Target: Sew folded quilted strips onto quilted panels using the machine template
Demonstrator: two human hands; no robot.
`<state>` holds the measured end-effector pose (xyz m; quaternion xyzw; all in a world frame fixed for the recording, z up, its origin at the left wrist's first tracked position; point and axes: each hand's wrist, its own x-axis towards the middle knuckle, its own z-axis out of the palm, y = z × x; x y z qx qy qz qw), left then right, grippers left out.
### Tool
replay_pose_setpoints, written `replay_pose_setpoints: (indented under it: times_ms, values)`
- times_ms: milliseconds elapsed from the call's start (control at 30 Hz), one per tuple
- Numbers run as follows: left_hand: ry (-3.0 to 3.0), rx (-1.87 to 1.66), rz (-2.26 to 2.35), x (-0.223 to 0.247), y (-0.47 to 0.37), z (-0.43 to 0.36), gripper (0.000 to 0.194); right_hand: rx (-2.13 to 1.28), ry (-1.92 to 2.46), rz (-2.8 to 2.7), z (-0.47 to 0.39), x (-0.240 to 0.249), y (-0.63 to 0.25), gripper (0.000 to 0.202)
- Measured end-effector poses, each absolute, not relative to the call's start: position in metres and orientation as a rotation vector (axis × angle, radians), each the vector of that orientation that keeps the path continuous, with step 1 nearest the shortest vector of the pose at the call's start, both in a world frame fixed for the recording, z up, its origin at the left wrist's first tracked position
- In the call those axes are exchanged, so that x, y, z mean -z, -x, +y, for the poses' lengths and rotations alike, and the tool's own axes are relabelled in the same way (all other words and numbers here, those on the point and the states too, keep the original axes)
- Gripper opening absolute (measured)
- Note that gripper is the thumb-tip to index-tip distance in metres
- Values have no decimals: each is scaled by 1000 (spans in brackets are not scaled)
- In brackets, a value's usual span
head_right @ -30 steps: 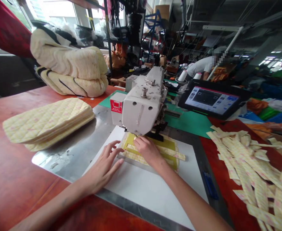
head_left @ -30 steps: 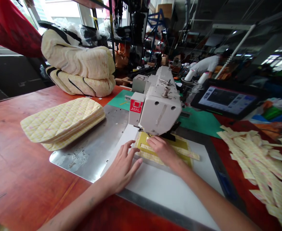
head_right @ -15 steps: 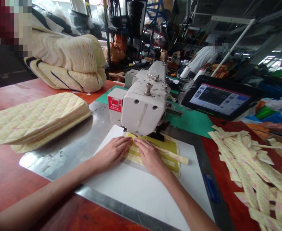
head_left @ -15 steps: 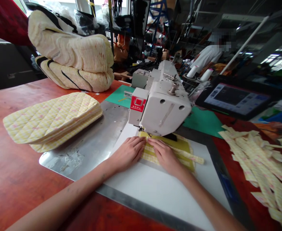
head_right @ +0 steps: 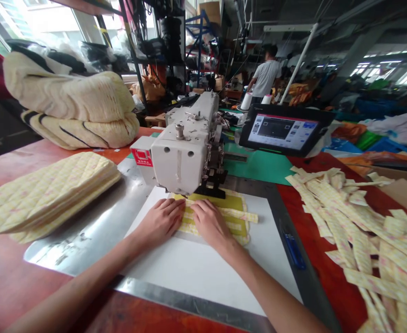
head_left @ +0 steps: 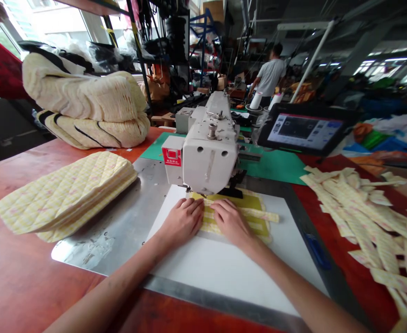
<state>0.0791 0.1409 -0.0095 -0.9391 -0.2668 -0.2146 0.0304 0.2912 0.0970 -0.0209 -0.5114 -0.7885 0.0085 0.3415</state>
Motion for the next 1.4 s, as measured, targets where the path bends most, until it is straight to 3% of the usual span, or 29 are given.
replay_pose_setpoints:
  times_ms: [133, 600, 1400]
  values:
    - [2880, 678, -861, 9, -83, 137, 35, 72, 1374, -2132, 84, 20, -299, 33]
    - [2929, 712, -968, 6, -91, 128, 31, -166, 1417, -2072, 83, 14, -318, 33]
    - [2985, 791, -1036, 3, -67, 123, 26, -287, 1360, -2018, 82, 20, -308, 41]
